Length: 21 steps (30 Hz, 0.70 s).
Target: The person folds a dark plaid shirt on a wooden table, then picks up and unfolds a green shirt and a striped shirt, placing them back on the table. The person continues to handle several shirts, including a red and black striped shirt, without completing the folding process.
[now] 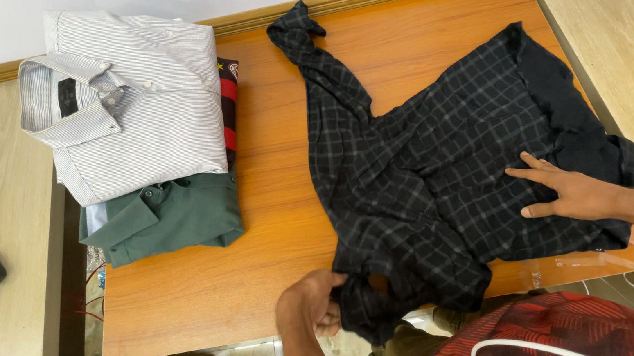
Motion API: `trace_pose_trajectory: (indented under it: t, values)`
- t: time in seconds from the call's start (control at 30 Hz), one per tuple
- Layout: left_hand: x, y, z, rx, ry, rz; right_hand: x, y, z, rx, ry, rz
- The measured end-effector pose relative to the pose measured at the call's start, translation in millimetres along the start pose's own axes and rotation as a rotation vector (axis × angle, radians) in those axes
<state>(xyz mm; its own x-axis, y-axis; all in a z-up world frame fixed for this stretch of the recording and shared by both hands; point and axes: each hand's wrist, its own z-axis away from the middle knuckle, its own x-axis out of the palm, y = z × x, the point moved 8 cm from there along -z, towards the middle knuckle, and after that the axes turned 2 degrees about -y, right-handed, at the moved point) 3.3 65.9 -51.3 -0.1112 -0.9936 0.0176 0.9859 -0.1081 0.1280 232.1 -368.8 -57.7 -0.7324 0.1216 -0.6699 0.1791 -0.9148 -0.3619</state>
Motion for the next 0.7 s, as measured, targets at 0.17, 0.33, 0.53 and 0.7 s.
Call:
trace_pose_trajectory:
  t: [0.17,0.33,0.53,0.7]
  values:
    - [-31.3,19.3,-9.1,-0.097,0.397,-0.535,-0.2,3.7,2.8,0.008,-0.021,-0.023]
    - [-27.8,83.7,-0.6,0.369,0.538,-0.226,2.2,1.9,6.6,-0.024,-0.009,-0.045]
    - [-1.4,113.1,-16.9,0.386,0.587,-0.063,3.5,-0.3,14.2,0.012,-0.007,-0.064]
    - [-49.2,164.0,-5.4,0.800,0.596,0.273,-0.2,19.1,18.5,0.156,0.066,-0.057]
